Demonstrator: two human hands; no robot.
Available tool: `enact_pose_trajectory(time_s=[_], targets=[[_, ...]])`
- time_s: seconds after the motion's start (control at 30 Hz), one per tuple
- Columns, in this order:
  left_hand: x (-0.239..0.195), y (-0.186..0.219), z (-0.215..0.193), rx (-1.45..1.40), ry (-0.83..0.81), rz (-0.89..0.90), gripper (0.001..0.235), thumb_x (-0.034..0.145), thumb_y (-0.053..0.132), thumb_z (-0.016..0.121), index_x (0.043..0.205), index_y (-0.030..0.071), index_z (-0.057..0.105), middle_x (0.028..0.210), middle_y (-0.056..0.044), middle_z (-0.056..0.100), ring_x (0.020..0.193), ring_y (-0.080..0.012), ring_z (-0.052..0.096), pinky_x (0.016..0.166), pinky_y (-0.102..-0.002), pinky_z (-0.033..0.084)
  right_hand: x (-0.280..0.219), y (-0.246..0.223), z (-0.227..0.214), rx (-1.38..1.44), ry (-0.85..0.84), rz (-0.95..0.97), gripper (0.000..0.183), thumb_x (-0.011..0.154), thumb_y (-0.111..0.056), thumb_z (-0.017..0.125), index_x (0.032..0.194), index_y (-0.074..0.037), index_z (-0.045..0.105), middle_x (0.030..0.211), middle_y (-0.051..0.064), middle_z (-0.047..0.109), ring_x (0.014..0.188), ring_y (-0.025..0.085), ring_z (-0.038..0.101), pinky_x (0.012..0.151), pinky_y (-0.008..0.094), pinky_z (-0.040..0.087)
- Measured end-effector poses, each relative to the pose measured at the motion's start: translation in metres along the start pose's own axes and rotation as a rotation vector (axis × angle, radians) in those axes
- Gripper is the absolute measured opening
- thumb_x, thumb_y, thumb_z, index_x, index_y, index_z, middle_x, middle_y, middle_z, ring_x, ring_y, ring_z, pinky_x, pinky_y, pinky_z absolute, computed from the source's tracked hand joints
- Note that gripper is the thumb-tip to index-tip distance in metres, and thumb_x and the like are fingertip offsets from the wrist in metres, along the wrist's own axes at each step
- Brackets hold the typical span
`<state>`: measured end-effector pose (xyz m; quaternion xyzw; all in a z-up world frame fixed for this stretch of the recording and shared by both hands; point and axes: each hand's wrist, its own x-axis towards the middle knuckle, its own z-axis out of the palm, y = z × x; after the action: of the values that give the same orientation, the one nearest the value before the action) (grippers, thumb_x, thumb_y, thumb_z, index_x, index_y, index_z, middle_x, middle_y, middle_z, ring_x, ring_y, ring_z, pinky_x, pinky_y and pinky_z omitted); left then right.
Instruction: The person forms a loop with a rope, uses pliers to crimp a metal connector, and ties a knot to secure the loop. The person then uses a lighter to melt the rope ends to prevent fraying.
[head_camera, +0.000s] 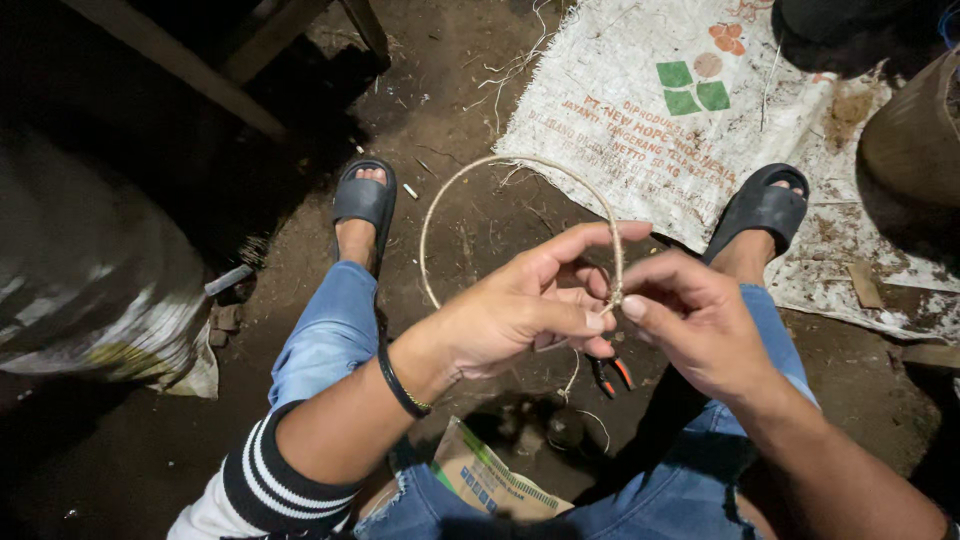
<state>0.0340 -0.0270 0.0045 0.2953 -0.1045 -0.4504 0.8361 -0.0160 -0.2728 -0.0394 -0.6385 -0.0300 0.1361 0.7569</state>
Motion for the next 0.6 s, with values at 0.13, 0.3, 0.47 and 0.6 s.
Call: enact_pose_trajectory(time_s=[0.13, 0.3, 0.47, 0.6], targets=[[-0.005, -0.001, 0.004, 0.154, 0.044, 0.054, 0.077, 0.094, -0.005, 0.064, 0.163, 0.010, 0.035, 0.100, -0.003, 0.050, 0.089, -0.0094, 0.059, 0.089, -0.034, 0.063, 0.001, 0.010, -0.002, -0.204, -0.012, 0.051, 0.018, 0.100, -0.008, 0.067, 0.115, 0.000, 0.071, 0.094, 0.003, 0.071, 0.079, 0.007, 0.060, 0.069, 0.024, 0.050], [-0.005, -0.008, 0.007, 0.162, 0.073, 0.098, 0.077, 0.093, -0.008, 0.062, 0.163, 0.010, 0.035, 0.101, 0.000, 0.047, 0.091, -0.0085, 0.059, 0.091, -0.033, 0.063, 0.007, 0.015, 0.001, -0.207, -0.028, 0.031, 0.016, 0.100, -0.008, 0.066, 0.113, 0.001, 0.067, 0.106, 0.004, 0.073, 0.094, 0.009, 0.065, 0.081, 0.026, 0.054], [-0.005, -0.008, 0.008, 0.190, 0.086, 0.116, 0.075, 0.093, -0.007, 0.059, 0.162, 0.009, 0.034, 0.104, -0.003, 0.053, 0.092, -0.0090, 0.060, 0.088, -0.031, 0.062, 0.010, 0.020, 0.004, -0.189, -0.013, 0.005, 0.017, 0.100, -0.008, 0.064, 0.114, 0.001, 0.067, 0.113, 0.007, 0.075, 0.101, 0.012, 0.069, 0.089, 0.028, 0.057], [-0.007, -0.009, 0.007, 0.304, 0.100, 0.163, 0.070, 0.095, -0.007, 0.059, 0.161, 0.005, 0.039, 0.104, -0.003, 0.050, 0.091, -0.0095, 0.058, 0.085, -0.030, 0.063, 0.013, 0.026, 0.002, -0.055, -0.034, 0.028, 0.018, 0.100, -0.007, 0.065, 0.115, 0.004, 0.070, 0.111, 0.009, 0.075, 0.100, 0.015, 0.070, 0.090, 0.030, 0.057]])
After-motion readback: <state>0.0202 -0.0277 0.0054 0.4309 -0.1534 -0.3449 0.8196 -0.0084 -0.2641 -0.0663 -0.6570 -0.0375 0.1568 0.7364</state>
